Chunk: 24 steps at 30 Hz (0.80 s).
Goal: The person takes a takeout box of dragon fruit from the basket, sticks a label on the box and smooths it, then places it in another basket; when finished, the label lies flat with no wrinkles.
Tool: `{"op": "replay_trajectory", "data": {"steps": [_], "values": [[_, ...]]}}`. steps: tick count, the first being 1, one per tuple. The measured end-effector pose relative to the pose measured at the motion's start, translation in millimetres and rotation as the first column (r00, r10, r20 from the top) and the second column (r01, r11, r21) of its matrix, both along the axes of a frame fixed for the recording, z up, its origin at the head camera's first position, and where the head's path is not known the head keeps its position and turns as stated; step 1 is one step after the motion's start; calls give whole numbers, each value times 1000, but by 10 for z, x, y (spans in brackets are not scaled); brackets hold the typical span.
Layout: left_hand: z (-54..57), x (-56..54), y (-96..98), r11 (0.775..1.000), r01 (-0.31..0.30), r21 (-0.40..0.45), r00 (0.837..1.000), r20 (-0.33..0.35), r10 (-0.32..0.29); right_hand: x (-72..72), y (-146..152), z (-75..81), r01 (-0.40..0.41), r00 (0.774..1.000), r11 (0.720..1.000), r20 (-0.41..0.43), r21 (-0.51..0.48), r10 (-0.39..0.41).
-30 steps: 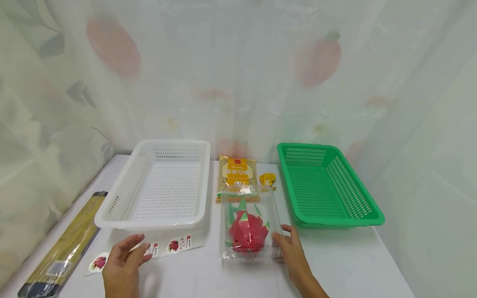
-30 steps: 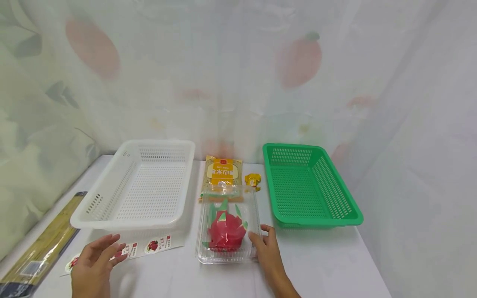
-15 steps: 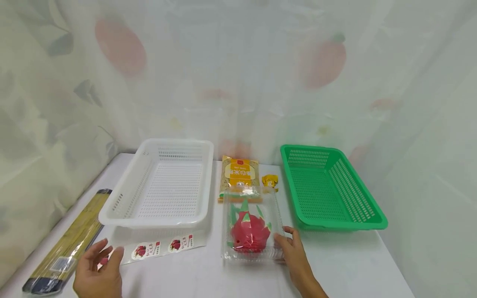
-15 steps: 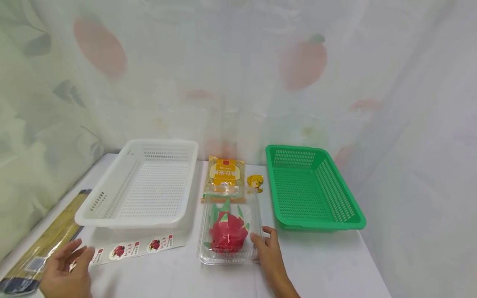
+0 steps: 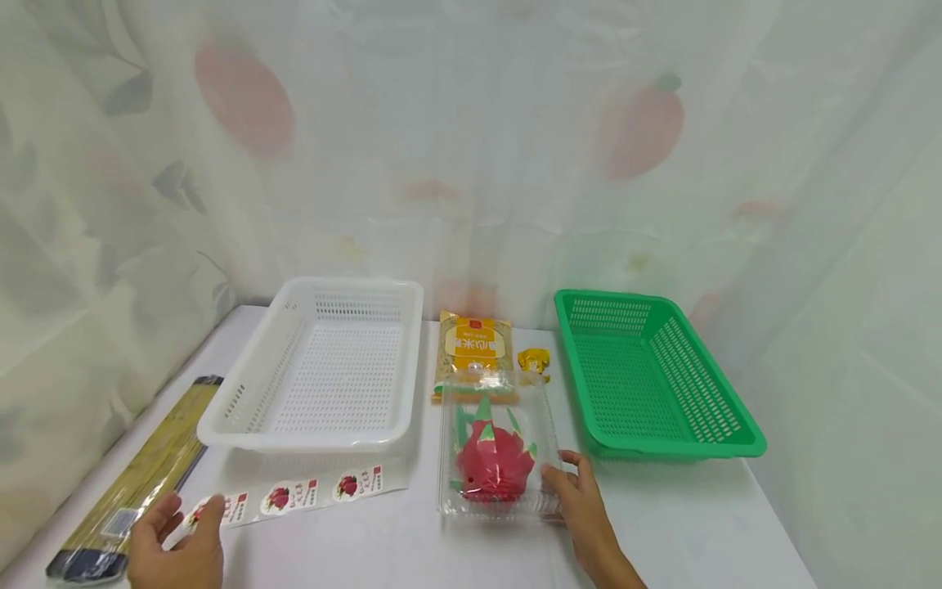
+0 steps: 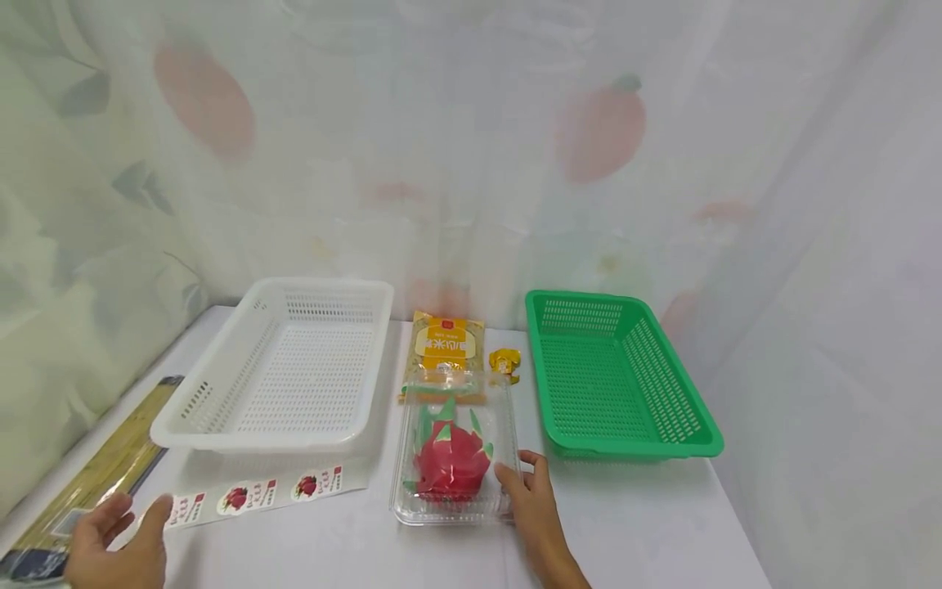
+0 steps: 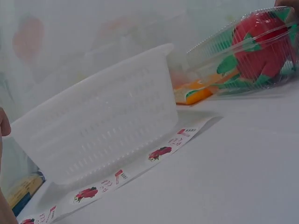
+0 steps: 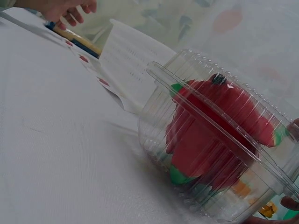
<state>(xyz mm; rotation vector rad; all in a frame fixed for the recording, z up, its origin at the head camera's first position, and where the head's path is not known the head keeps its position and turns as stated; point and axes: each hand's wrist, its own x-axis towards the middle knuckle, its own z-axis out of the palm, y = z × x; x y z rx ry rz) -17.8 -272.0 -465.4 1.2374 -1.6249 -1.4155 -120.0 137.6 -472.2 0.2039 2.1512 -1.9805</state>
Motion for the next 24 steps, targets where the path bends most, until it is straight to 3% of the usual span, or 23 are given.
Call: {"op": "replay_trajectory", "data": {"steps": [2,6,10,14,21,24], "values": [[-53,0,-39,999,43,-14,996,80,-42,0,1,0,-1,1000,1000,4,-4,1],[-154,1,-104,990,129,-63,972,208,-113,-3,7,0,-8,1000,1000,5,-3,8],[-242,3,-140,976,157,-148,962,245,-118,-10,13,3,-19,1000,1000,-1,5,19],[-284,-21,-167,962,202,-184,938,320,-136,-17,6,12,-11,1000,1000,2,0,11],[-258,-47,-247,944,302,-131,825,532,-190,-21,5,3,-6,1000,1000,13,13,5],[-251,-50,-280,936,326,-132,793,577,-194,-22,9,-12,-7,1000,1000,14,17,6]]}}
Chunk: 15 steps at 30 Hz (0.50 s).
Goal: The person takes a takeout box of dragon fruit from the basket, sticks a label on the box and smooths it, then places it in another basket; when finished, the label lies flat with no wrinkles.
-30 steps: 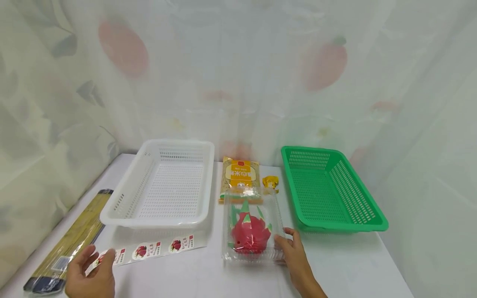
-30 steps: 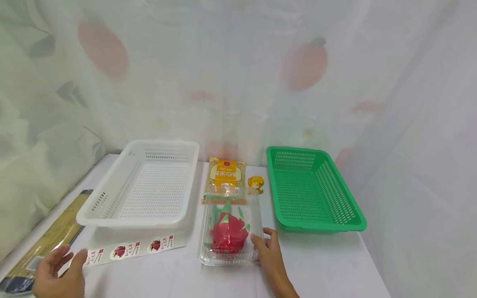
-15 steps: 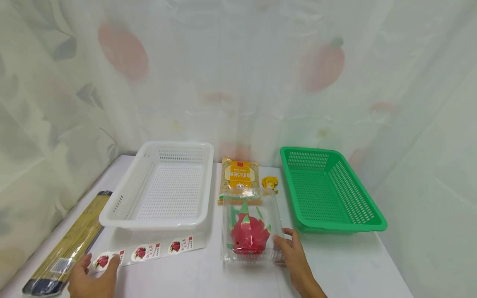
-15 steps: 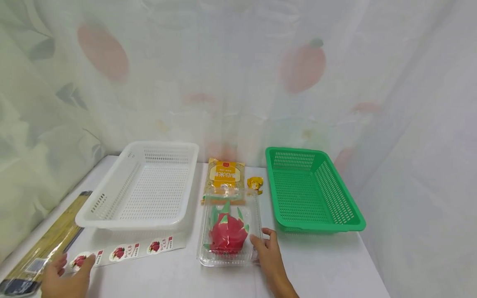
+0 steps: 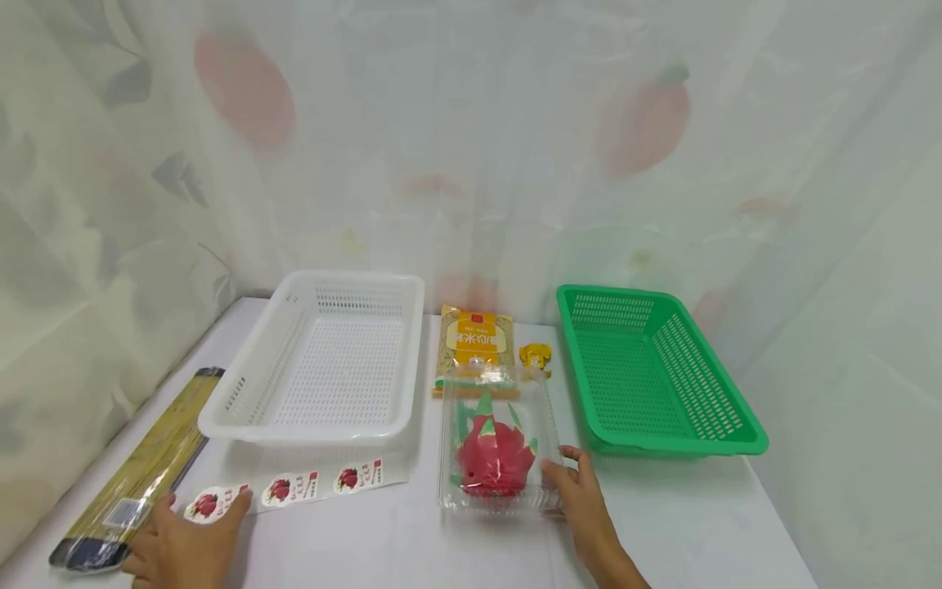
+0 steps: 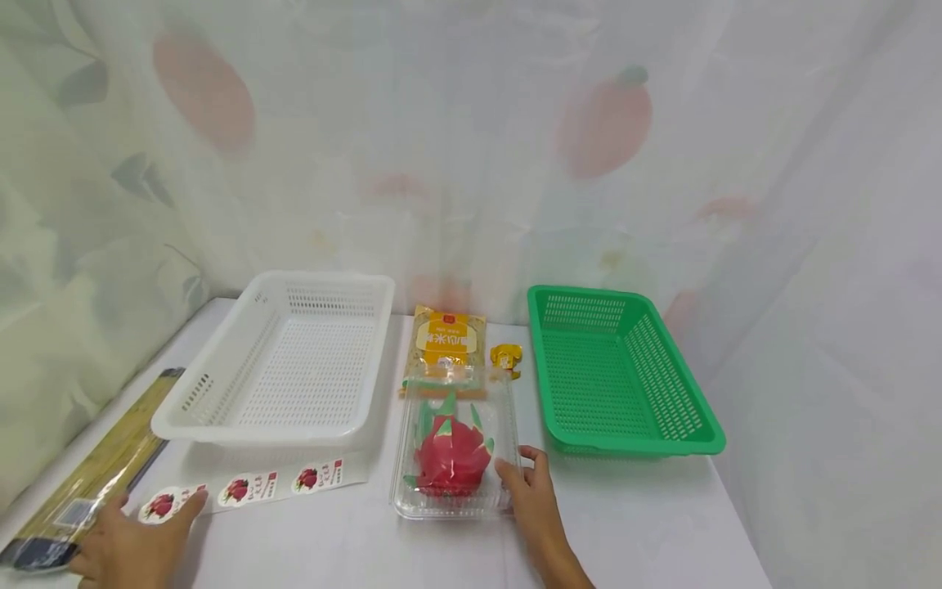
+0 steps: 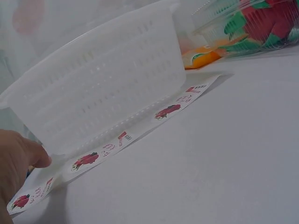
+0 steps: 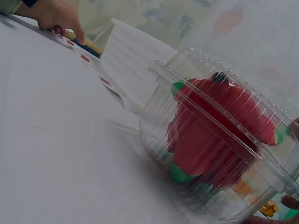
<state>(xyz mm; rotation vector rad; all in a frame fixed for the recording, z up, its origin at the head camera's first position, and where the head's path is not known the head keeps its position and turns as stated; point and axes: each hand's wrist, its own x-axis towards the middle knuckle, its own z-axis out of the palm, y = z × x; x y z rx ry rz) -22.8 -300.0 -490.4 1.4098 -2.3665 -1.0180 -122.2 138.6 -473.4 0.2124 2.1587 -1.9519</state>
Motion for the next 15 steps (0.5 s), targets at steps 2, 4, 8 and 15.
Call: {"op": "replay_trajectory", "data": {"steps": [2,4,8,15], "values": [[3,-6,-19,1000,9,-15,999,30,-9,-1,1,0,1,1000,1000,-3,4,-1],[4,-2,-40,999,19,-27,998,61,-17,0,0,1,0,1000,1000,-5,5,0],[13,25,-85,998,44,-34,994,105,-40,7,-10,6,2,1000,1000,-5,4,-2],[23,-2,-118,996,84,-14,984,160,-80,14,-6,17,12,1000,1000,-11,27,-11]]}}
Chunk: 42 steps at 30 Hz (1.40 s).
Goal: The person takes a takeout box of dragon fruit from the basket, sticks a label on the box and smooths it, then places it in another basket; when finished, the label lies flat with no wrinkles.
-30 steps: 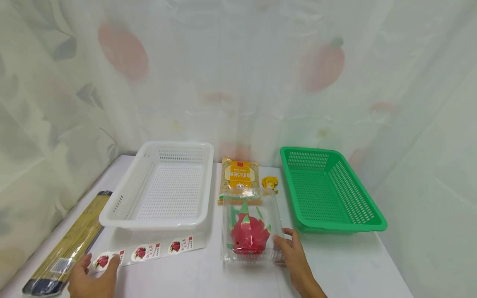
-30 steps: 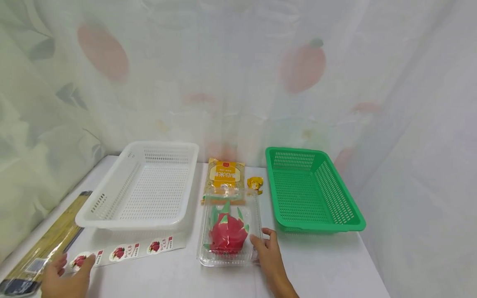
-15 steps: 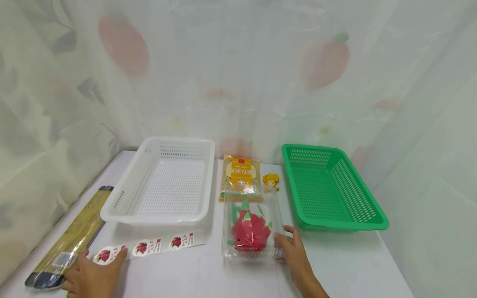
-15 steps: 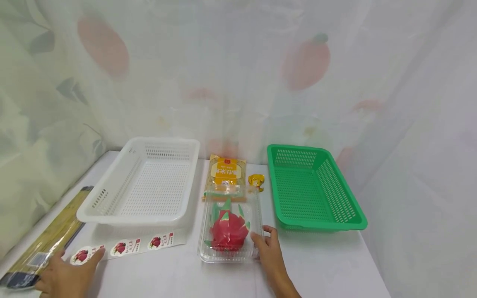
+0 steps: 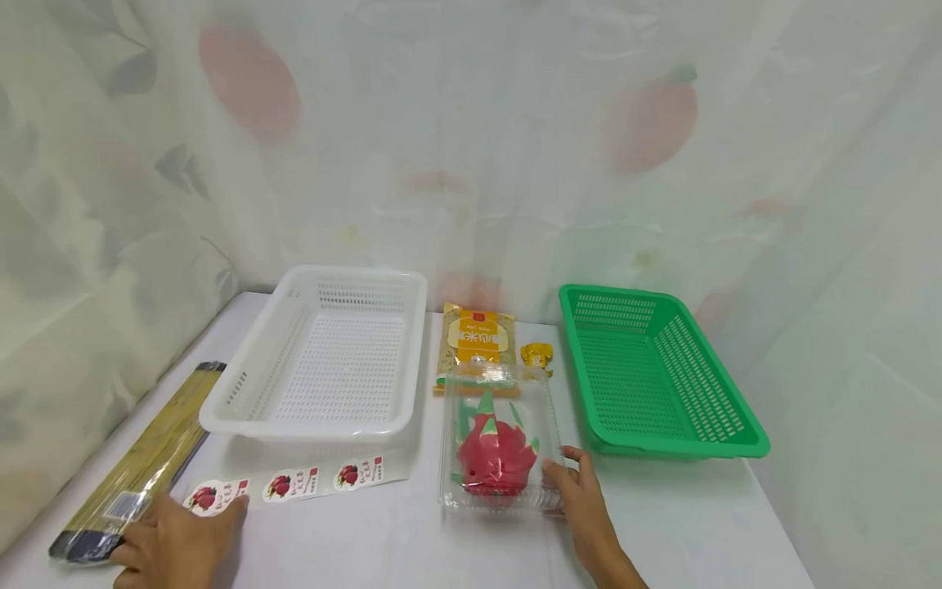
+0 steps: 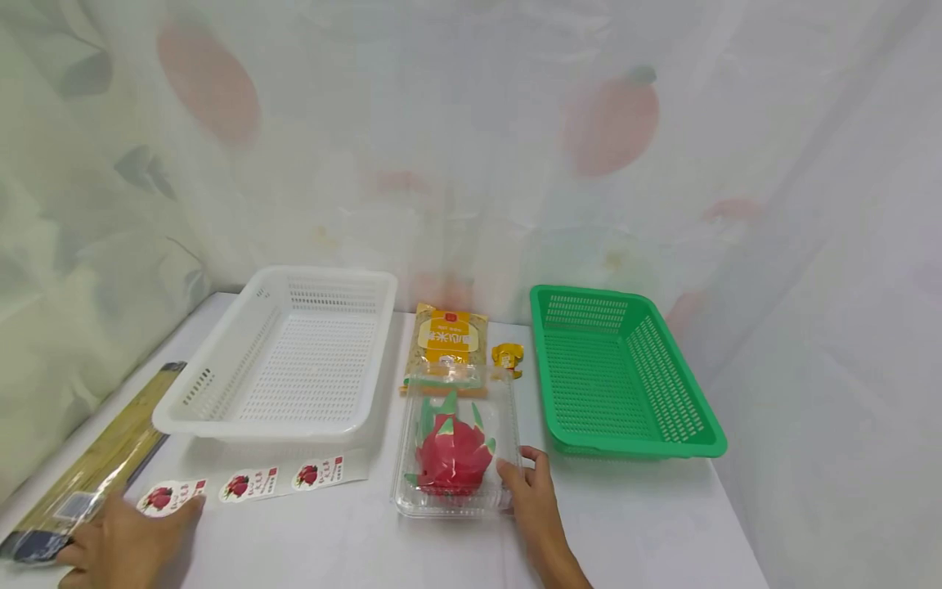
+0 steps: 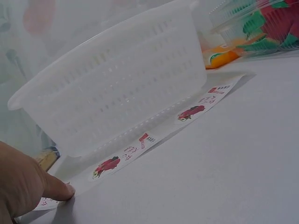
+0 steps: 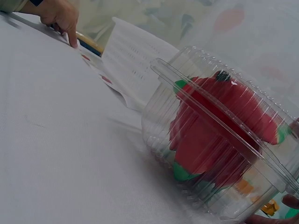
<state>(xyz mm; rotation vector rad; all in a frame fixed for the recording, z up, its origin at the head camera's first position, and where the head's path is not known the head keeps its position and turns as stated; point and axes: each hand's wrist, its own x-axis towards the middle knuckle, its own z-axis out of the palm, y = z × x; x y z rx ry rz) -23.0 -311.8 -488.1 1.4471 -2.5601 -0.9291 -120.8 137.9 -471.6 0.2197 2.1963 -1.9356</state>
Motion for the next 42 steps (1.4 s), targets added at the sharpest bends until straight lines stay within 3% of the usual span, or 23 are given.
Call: {"op": "replay_trajectory", "data": {"steps": [3,6,8,10,12,14,18,21,25,29,31,36,39,42], "values": [[-4,-15,1,1000,-3,-8,1000,2,3,4,5,2,0,1000,1000,-1,4,0],[-18,-16,12,1000,-10,-16,998,-60,9,6,8,-3,-2,1000,1000,-1,0,2],[-31,-16,30,999,-39,-7,990,-138,37,7,9,-11,-3,1000,1000,-1,-8,3],[-42,-23,55,996,-84,11,968,-237,84,8,12,-19,-7,1000,1000,-1,-11,7],[-54,-25,80,989,-143,41,930,-335,148,8,13,-25,-11,1000,1000,0,-11,11],[-57,-40,101,979,-199,52,881,-428,202,7,13,-28,-11,1000,1000,1,-17,11],[-58,-39,118,957,-280,77,790,-548,275,6,10,-26,-8,1000,1000,-1,-16,8],[-45,-35,134,944,-307,120,725,-613,313,8,8,-21,-7,1000,1000,-4,-11,7],[-12,-15,173,928,-336,161,668,-654,355,12,3,-17,-3,1000,1000,-5,-14,3],[31,12,216,911,-377,167,582,-723,374,13,-2,-18,-1,1000,1000,-3,-23,1],[69,23,238,905,-394,160,546,-751,371,14,-4,-17,-1,1000,1000,-3,-22,1],[180,34,290,907,-400,133,534,-770,349,16,-3,-11,3,1000,1000,-7,-6,-3],[247,25,307,913,-388,124,494,-809,320,19,-3,-5,6,1000,1000,-8,1,-6],[323,22,333,918,-383,98,464,-840,283,21,-4,1,6,1000,1000,-8,4,-5]]}}
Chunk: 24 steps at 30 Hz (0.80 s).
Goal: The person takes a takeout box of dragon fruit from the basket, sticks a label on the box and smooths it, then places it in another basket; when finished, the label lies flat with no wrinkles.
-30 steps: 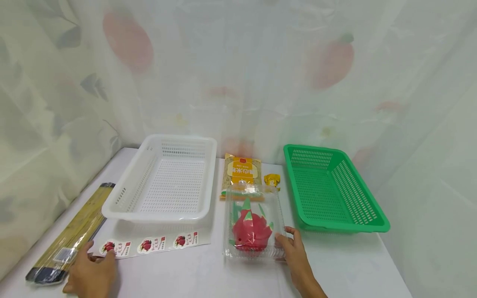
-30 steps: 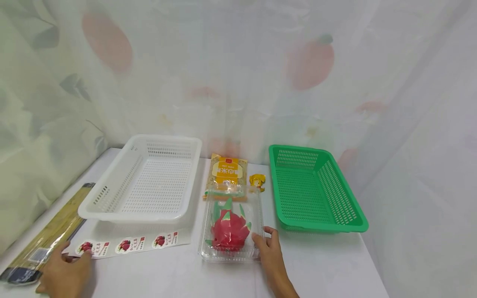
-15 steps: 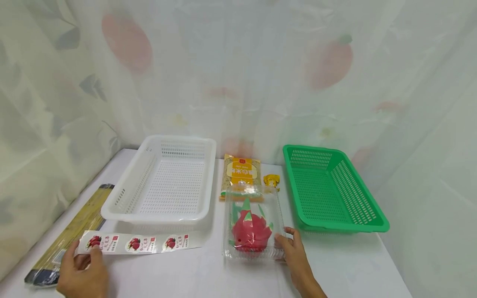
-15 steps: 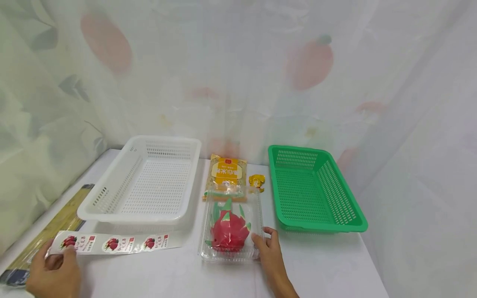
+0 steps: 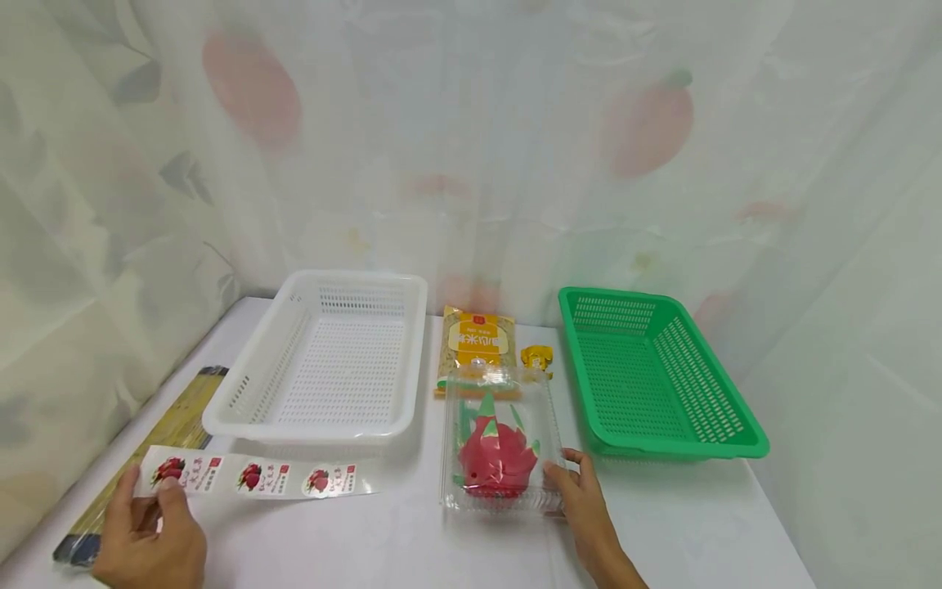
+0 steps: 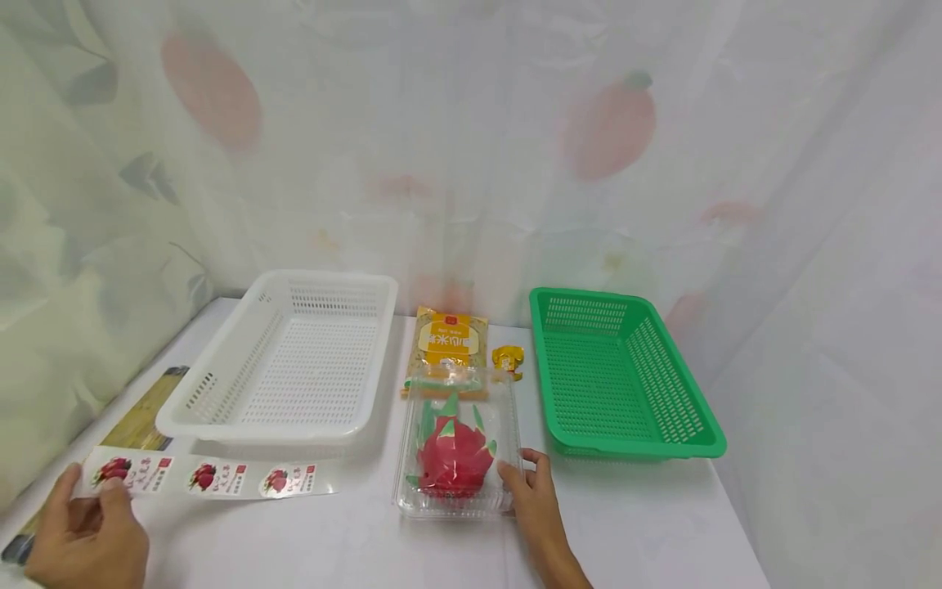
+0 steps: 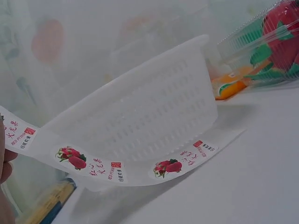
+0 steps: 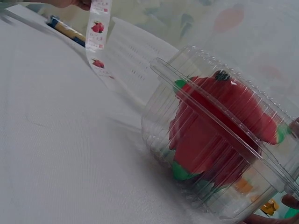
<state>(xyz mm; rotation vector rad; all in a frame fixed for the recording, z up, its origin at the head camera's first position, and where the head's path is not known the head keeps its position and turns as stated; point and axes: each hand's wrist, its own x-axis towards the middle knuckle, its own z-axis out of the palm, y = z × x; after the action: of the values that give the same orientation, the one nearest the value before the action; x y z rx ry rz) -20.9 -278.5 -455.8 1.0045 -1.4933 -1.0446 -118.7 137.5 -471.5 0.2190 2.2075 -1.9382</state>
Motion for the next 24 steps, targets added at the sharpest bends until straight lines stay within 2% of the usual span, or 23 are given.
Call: {"op": "replay_trajectory", "data": {"steps": [2,4,7,12,16,22,24], "values": [[48,-3,14,1000,-1,-32,1000,-7,0,3,-1,1,2,1000,1000,0,2,-2],[106,-1,35,1000,7,-27,1000,12,-7,8,-1,2,4,1000,1000,-1,6,-4],[193,-5,58,999,29,-19,1000,4,-29,13,-5,6,8,1000,1000,-6,10,-8],[347,-16,110,995,87,-51,990,-109,-93,17,-13,18,5,1000,1000,-14,13,-5],[472,-16,180,988,130,-84,980,-142,-141,20,-17,32,6,1000,1000,-12,25,-5],[626,-23,246,959,206,-196,959,-152,-237,32,-14,46,5,1000,999,-13,35,-5],[656,-15,260,946,232,-228,955,-132,-266,32,-16,41,8,1000,1000,-14,26,-8]]}}
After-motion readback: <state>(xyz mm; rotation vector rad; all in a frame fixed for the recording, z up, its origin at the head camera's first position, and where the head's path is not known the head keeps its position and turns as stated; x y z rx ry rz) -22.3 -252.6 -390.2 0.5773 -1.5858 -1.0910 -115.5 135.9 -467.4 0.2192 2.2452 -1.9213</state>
